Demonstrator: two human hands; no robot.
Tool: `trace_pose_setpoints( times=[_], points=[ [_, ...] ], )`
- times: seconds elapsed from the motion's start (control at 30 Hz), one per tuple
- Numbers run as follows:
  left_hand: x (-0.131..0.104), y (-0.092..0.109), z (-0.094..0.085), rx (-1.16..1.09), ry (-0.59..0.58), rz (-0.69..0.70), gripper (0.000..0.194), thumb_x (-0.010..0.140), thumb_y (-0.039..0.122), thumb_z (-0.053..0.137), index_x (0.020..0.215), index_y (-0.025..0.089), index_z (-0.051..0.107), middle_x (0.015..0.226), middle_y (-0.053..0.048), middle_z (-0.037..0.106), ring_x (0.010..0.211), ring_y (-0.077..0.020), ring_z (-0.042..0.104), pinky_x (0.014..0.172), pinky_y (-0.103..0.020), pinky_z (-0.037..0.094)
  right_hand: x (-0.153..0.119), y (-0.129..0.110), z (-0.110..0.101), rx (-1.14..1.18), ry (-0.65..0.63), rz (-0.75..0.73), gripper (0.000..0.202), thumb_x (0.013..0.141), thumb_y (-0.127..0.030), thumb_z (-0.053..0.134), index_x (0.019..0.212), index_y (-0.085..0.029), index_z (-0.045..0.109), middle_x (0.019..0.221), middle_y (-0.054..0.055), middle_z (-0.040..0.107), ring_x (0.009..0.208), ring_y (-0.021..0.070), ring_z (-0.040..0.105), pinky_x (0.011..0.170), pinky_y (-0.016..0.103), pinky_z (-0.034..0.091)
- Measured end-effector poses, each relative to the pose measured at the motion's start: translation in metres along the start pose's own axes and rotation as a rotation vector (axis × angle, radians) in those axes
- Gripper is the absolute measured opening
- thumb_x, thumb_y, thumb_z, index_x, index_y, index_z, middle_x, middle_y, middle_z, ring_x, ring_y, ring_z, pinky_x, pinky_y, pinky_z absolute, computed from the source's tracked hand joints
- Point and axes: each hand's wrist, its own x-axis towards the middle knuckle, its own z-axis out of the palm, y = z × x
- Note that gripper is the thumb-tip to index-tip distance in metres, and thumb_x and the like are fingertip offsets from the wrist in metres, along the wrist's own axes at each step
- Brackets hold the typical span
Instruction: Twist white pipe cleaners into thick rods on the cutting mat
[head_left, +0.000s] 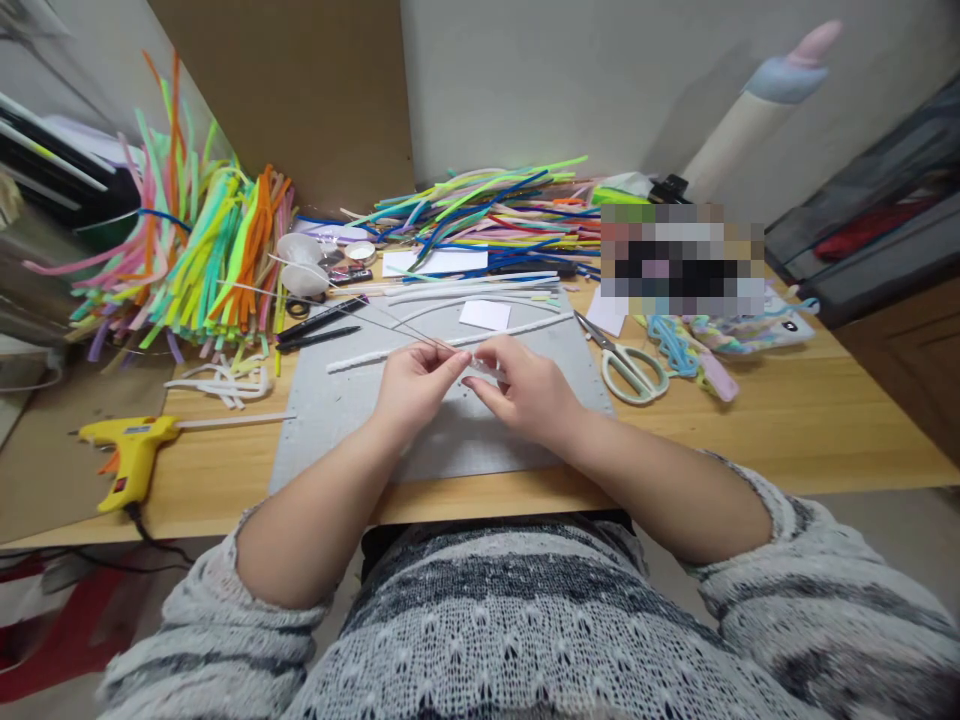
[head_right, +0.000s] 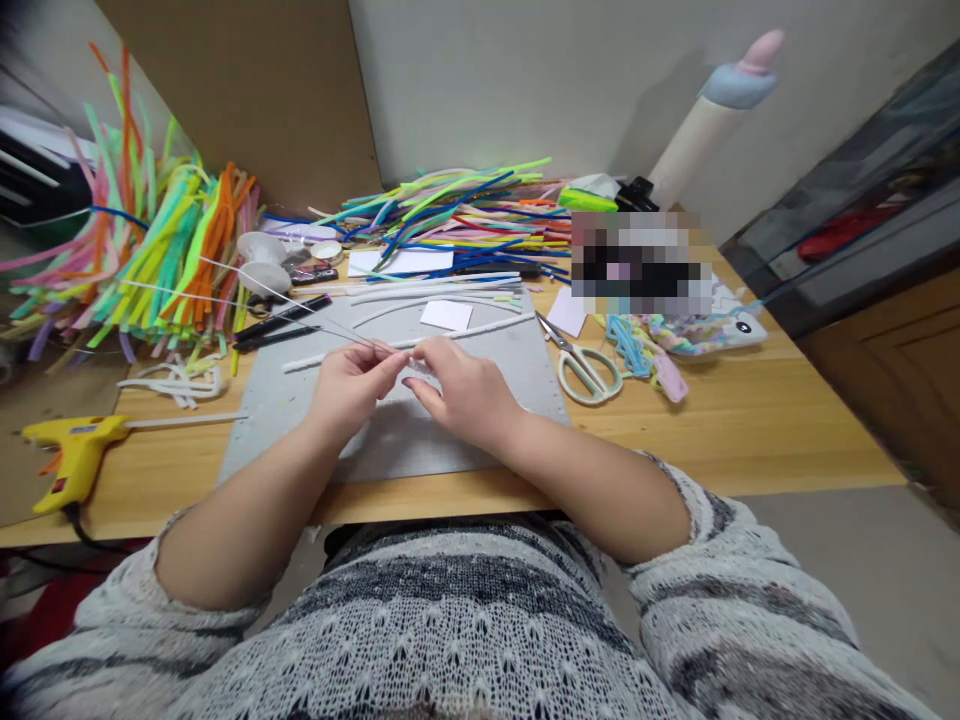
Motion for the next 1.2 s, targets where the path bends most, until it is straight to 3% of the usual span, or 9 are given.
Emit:
trace_pose_setpoints(
  times=[0.17, 0.4, 0.5, 0.6, 0.73, 0.8, 0.97, 1.07, 1.2],
  points=[
    [-0.005, -0.003, 0.005, -0.066, 0.019, -0.064, 0.025, 0.070, 0.039, 0.069, 0.069, 0.014, 0.065, 0.051, 0.003, 0.053, 0.049, -0.0071, 0.045, 0.053, -0.022, 0.036, -0.004, 0.003, 0.003, -0.401, 0.090, -0.229, 0.023, 0.092, -0.027, 0.041, 0.078, -0.017, 0.056, 0.069, 0.004, 0.061, 0.064, 0.0135, 0.055, 0.057, 0.025, 0.033],
    [-0.002, 0.005, 0.001, -0.113, -0.079, 0.014, 0.025, 0.065, 0.035, 0.074, 0.074, 0.013, 0.066, 0.073, -0.003, 0.064, 0.062, -0.0102, 0.056, 0.059, -0.023, 0.044, -0.001, -0.004, -0.005, -0.010, 0.038, -0.039, 0.017, 0.090, -0.029, 0.047, 0.086, -0.017, 0.059, 0.074, 0.003, 0.063, 0.064, 0.0113, 0.054, 0.061, 0.024, 0.037],
    [0.001, 0.007, -0.006, -0.114, -0.196, 0.076, 0.021, 0.068, 0.031, 0.073, 0.078, 0.014, 0.067, 0.079, -0.005, 0.066, 0.071, -0.0123, 0.060, 0.067, -0.025, 0.047, 0.002, -0.007, -0.010, 0.326, -0.119, 0.142, 0.023, 0.088, -0.034, 0.049, 0.075, -0.017, 0.054, 0.060, -0.002, 0.052, 0.053, 0.0084, 0.046, 0.052, 0.022, 0.035],
    [0.002, 0.010, -0.011, -0.134, -0.324, 0.096, 0.021, 0.069, 0.032, 0.073, 0.079, 0.014, 0.067, 0.076, -0.005, 0.066, 0.072, -0.0140, 0.061, 0.069, -0.027, 0.048, 0.007, -0.005, -0.014, 0.809, -0.400, 0.362, 0.027, 0.085, -0.041, 0.051, 0.072, -0.018, 0.048, 0.051, -0.007, 0.039, 0.041, 0.0058, 0.035, 0.040, 0.019, 0.029],
    [0.000, 0.012, -0.012, -0.107, -0.328, 0.159, 0.021, 0.068, 0.034, 0.073, 0.074, 0.014, 0.067, 0.070, -0.004, 0.064, 0.068, -0.0148, 0.060, 0.065, -0.028, 0.048, 0.012, 0.003, -0.015, 1.162, -0.735, 0.500, 0.028, 0.082, -0.044, 0.053, 0.077, -0.017, 0.046, 0.048, -0.011, 0.032, 0.035, 0.0040, 0.025, 0.034, 0.018, 0.022],
    [-0.001, 0.011, -0.009, -0.035, -0.239, 0.186, 0.021, 0.069, 0.034, 0.073, 0.071, 0.014, 0.067, 0.069, -0.004, 0.063, 0.065, -0.0142, 0.059, 0.063, -0.027, 0.047, 0.012, 0.004, -0.013, 1.092, -0.676, 0.475, 0.027, 0.083, -0.043, 0.051, 0.081, -0.017, 0.047, 0.050, -0.009, 0.037, 0.035, 0.0045, 0.029, 0.034, 0.018, 0.022],
    [-0.002, 0.001, 0.000, 0.116, 0.018, 0.152, 0.020, 0.070, 0.033, 0.070, 0.068, 0.014, 0.066, 0.070, -0.005, 0.066, 0.064, -0.0136, 0.059, 0.060, -0.025, 0.046, 0.004, 0.003, -0.005, 0.319, -0.118, 0.110, 0.020, 0.079, -0.031, 0.060, 0.092, -0.019, 0.049, 0.078, -0.001, 0.055, 0.051, 0.0065, 0.042, 0.049, 0.021, 0.034],
    [-0.002, -0.004, 0.002, 0.083, -0.010, 0.110, 0.021, 0.072, 0.035, 0.068, 0.071, 0.014, 0.066, 0.069, -0.004, 0.066, 0.064, -0.0137, 0.059, 0.062, -0.025, 0.046, -0.002, 0.004, -0.002, -0.056, -0.004, -0.091, 0.009, 0.086, -0.026, 0.052, 0.082, -0.018, 0.054, 0.076, 0.002, 0.056, 0.065, 0.0111, 0.048, 0.061, 0.024, 0.036],
    [-0.001, -0.002, -0.002, 0.138, -0.111, 0.126, 0.025, 0.070, 0.037, 0.071, 0.081, 0.014, 0.069, 0.074, -0.005, 0.067, 0.065, -0.0133, 0.058, 0.061, -0.024, 0.045, -0.002, 0.008, -0.002, -0.042, 0.022, -0.100, 0.016, 0.089, -0.030, 0.047, 0.080, -0.018, 0.054, 0.068, 0.000, 0.055, 0.062, 0.0111, 0.048, 0.060, 0.023, 0.036]
  ],
)
